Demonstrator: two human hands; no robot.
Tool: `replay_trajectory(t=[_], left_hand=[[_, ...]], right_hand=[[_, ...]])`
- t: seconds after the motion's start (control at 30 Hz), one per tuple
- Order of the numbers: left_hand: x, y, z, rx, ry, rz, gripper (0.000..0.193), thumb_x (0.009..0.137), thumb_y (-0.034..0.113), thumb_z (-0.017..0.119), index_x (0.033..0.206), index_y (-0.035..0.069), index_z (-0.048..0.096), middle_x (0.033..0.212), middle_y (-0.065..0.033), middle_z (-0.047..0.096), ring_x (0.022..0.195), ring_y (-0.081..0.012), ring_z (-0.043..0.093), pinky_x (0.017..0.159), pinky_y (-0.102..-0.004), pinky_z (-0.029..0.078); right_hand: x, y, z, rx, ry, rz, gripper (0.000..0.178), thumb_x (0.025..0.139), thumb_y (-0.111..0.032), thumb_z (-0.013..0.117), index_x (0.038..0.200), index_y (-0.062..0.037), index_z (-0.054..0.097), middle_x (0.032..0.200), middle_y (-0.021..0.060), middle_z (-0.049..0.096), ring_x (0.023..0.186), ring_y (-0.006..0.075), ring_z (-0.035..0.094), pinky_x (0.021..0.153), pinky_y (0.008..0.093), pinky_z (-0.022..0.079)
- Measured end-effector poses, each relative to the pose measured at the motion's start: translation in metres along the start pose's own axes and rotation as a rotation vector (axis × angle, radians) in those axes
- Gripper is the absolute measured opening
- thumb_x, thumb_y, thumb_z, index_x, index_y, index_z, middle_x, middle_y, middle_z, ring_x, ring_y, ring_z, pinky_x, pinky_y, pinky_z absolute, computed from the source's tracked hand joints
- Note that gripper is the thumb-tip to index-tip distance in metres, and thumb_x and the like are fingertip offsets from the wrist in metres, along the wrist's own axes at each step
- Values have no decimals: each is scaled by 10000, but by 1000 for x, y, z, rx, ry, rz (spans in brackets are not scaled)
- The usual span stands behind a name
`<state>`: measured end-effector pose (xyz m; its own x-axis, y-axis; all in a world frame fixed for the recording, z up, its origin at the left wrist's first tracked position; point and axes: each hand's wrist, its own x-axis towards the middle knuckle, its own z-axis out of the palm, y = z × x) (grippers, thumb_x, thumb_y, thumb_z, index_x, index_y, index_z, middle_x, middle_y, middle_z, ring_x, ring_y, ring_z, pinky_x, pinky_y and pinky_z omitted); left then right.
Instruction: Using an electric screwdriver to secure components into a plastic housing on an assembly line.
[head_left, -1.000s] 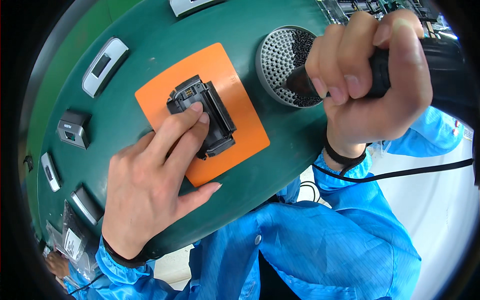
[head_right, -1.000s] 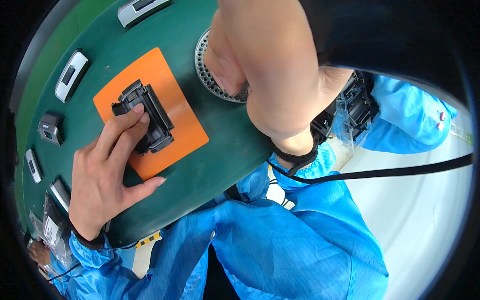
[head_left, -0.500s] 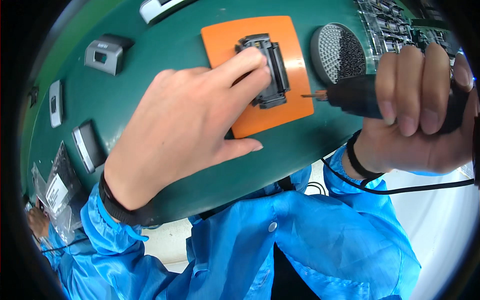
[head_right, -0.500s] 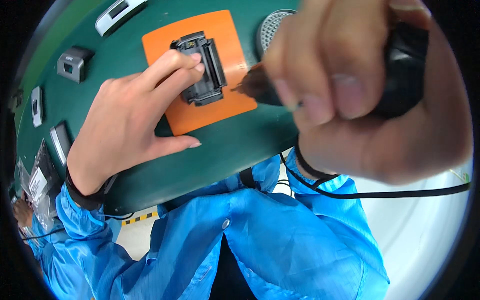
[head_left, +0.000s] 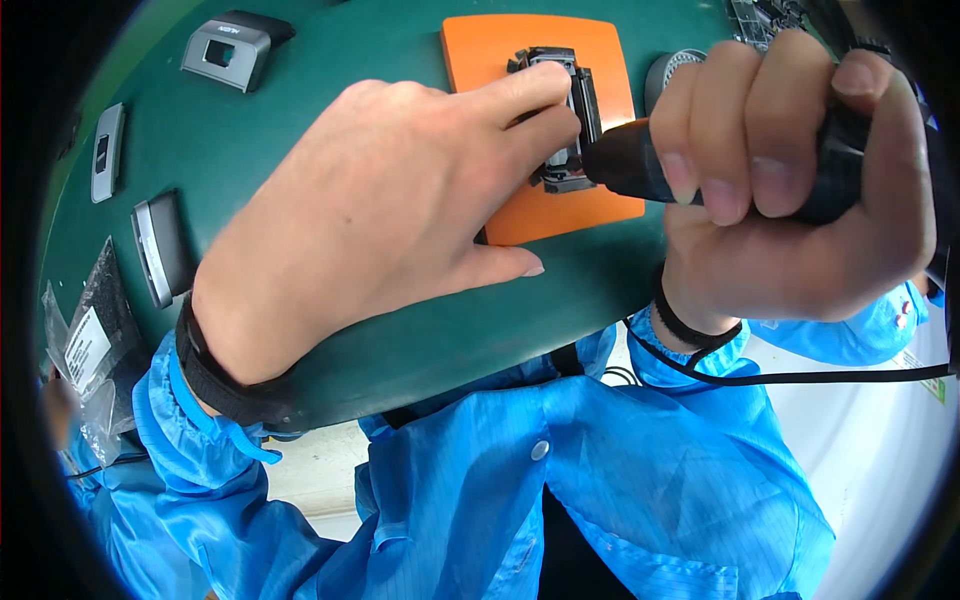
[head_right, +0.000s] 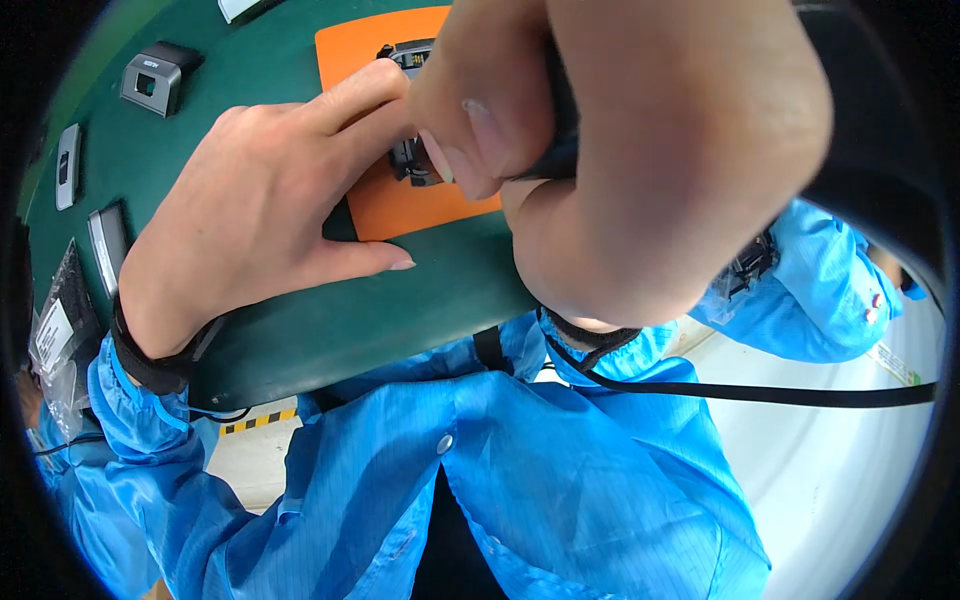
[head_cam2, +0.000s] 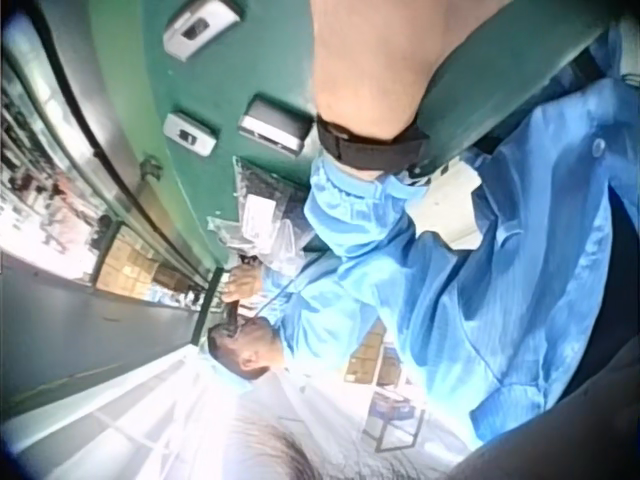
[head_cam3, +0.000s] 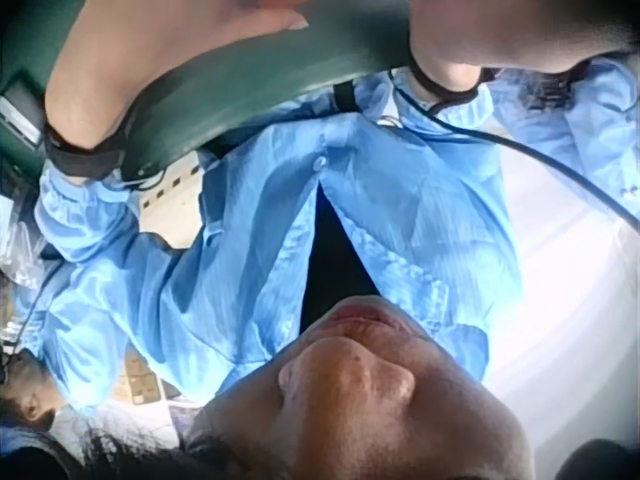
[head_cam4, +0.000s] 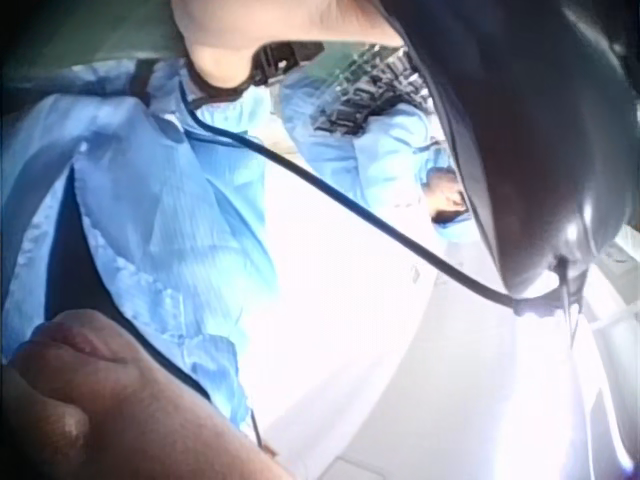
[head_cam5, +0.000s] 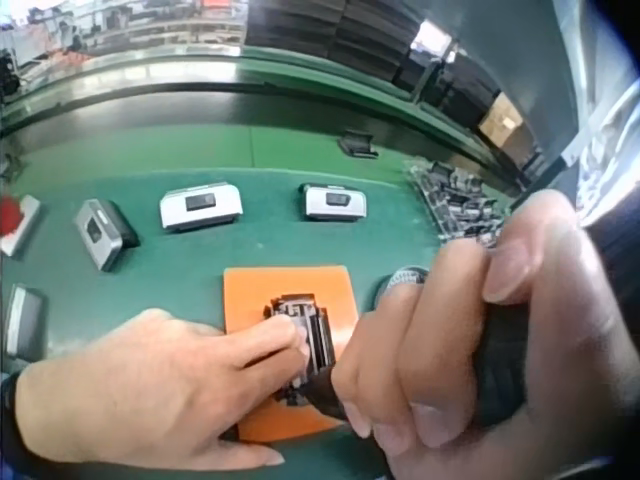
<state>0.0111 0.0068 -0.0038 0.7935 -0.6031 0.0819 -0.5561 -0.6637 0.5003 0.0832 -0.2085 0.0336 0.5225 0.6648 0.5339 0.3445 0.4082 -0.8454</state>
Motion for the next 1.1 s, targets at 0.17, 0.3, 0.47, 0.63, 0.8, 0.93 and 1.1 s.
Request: replay_trajectory(t=[0.17,0.3,0.47,0.63,0.8,0.93,1.1], left_hand=[[-2,1,0,8,9,0,756,660,333,876,1295,64,564,1187,-78,576,877,-363,653,731,-432,542],[-1,-1,3,21,39,11,723,664,327,880,1267,61,585,1190,-75,580,860,-354,656,724,-428,541],[0,-1,6,6,117,44,658,668,320,887,1203,48,617,1185,-77,584,835,-352,659,716,-428,542],[-3,-1,3,-35,92,44,632,666,310,895,1173,33,639,1146,-92,603,827,-353,666,712,-426,546],[-1,-3,4,-48,132,100,583,697,309,882,1153,21,662,1120,-122,620,822,-360,667,720,-436,550],[1,4,-6,13,95,94,568,717,315,865,1150,11,656,1123,-130,617,824,-367,665,725,-441,552],[1,4,-6,2,36,45,630,726,339,854,1216,19,620,1254,-117,603,866,-364,676,740,-430,561]], right_hand=[[-1,8,-2,-9,-55,-49,445,1052,-283,219,1206,-41,559,692,-1,428,517,109,405,509,296,409],[1,8,-2,-16,-80,-57,429,1069,-276,218,1231,-32,531,692,5,427,513,106,400,500,294,406],[1,9,3,-48,-57,-58,410,1077,-273,229,1239,-28,516,688,6,427,508,108,396,493,290,398],[3,11,10,-42,-34,-51,397,1080,-273,243,1239,-28,512,686,6,427,504,110,393,488,288,391],[4,14,20,-34,21,-40,384,1083,-273,256,1239,-28,508,684,5,428,500,112,389,483,286,384],[3,11,33,-8,124,-52,374,1085,-273,266,1238,-28,505,683,5,428,497,114,386,479,284,379],[0,-1,11,115,252,-78,317,1081,-277,328,1172,-60,540,659,-15,421,506,97,394,482,272,382]])
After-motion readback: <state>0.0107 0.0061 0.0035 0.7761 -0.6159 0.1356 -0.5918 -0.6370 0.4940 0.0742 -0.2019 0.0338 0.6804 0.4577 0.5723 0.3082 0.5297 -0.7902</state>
